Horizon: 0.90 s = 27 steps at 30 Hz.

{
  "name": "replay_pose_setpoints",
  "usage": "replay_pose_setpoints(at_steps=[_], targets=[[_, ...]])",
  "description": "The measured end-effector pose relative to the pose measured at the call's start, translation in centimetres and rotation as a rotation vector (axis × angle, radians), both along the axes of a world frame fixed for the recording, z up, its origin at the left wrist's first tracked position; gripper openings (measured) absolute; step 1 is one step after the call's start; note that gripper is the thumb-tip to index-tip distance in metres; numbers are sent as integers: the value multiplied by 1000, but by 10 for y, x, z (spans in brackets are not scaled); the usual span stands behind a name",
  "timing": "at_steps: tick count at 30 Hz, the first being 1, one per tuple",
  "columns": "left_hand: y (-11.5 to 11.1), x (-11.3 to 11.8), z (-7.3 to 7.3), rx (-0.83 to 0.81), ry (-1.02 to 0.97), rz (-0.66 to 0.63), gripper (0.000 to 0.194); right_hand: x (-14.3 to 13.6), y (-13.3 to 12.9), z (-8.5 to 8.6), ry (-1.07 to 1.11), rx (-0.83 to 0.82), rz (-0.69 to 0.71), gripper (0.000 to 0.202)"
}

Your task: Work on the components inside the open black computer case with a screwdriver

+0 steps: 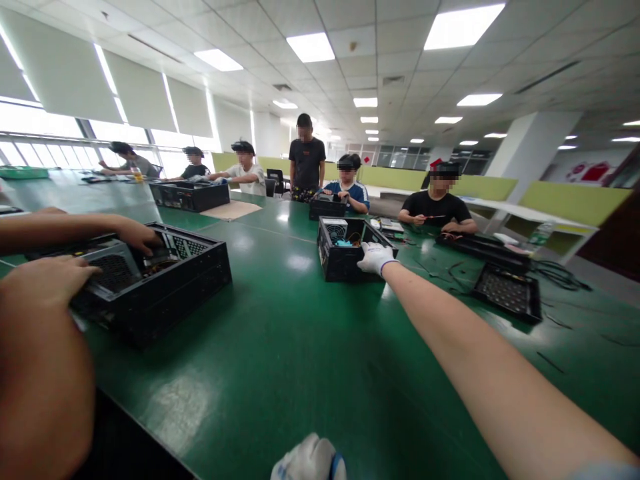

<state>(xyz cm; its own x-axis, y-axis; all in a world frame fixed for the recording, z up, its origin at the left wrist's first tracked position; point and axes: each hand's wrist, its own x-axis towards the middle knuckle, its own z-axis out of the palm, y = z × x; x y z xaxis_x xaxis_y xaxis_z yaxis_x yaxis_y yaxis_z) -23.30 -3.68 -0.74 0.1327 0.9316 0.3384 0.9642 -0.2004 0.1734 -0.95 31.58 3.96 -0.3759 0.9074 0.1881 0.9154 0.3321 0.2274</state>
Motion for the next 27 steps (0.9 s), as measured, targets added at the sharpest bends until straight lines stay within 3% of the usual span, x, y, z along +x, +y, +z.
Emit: replay_pose_setpoints(at_steps=[5, 11, 14, 17, 19, 23, 27], targets=[[-16, 13, -10, 61, -52, 39, 25, 2, -10, 4, -44, 21, 31, 42], [-61, 68, -49, 129, -133, 23, 23, 15, -53, 1, -61, 51, 105, 42], [-81, 92, -73, 154, -174, 13, 33, 28, -84, 0, -59, 51, 147, 44], [-89, 106, -96, 183, -226, 17, 21, 44, -121, 1, -45, 44, 215, 52], [-88, 111, -108, 261, -299, 17, 23, 56, -149, 2, -32, 42, 263, 55], [-84, 113, -120, 419, -379, 15, 20, 82, -204, 2, -5, 50, 341, 55], [-85, 113, -122, 439, -345, 20, 18, 108, -254, 0, 16, 62, 404, 52]])
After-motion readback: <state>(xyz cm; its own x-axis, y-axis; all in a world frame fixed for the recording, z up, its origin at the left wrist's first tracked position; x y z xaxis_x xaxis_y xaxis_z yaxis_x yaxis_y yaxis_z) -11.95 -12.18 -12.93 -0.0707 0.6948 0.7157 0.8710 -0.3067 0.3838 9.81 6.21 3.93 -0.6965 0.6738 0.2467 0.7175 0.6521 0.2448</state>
